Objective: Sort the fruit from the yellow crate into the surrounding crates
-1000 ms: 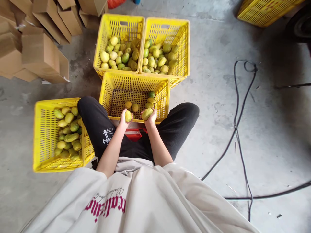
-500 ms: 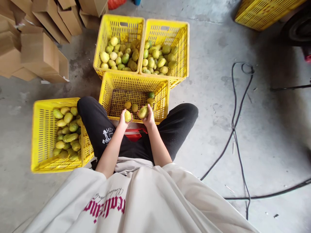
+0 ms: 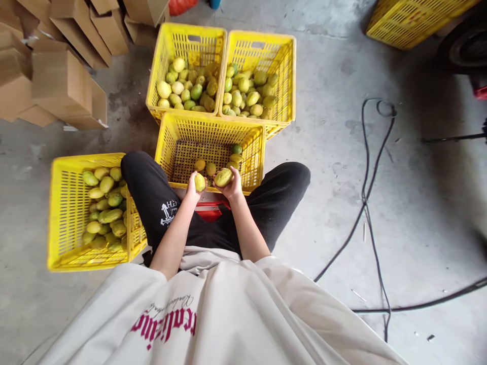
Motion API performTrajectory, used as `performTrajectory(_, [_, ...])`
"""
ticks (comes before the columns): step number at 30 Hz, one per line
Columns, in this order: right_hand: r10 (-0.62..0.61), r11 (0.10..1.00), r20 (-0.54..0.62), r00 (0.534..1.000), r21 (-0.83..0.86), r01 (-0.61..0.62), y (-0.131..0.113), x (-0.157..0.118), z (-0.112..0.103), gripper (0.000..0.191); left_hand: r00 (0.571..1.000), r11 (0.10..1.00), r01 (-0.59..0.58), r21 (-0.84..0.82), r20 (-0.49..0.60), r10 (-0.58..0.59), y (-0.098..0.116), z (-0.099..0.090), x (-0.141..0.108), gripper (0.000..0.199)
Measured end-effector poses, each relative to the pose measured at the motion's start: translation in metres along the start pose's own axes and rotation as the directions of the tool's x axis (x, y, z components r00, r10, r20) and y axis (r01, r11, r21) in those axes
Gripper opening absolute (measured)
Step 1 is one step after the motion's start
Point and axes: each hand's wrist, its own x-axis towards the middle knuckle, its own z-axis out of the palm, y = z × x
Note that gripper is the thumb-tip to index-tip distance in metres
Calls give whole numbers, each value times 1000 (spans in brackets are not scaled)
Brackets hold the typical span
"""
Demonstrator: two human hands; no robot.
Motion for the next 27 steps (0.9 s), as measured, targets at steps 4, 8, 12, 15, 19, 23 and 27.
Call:
performTrajectory(4, [-41,998,-67,997,-55,37,0,2,2,42,1000,1000,-1,2,-3,1,-1,-1,3,32])
performTrajectory(8, [-107,990,-171,979,-104,90,1,5,4,49,1000,1000,-2,7,-1,2,-1,-2,6,33])
performTrajectory(12, [-156,986,-202,967,-92,140,1,6,5,54,1000,1000,-9,1,-2,9,-2,-3,7,34])
performTrajectory(15, [-185,982,-236,954,-72,173,2,6,7,57,1000,1000,-25,5,1,25,-2,-4,8,37])
performTrajectory(19, [-206,979,-257,944,-61,197,2,4,9,62,999,999,-36,25,17,36,-3,-6,11,43])
performTrajectory(23, [-215,976,-277,937,-27,216,3,6,9,60,999,999,-37,16,15,37,-4,-7,17,41])
performTrajectory(27, [-281,959,-234,931,-22,284,5,15,3,58,1000,1000,-27,1,7,27,-4,-7,20,36])
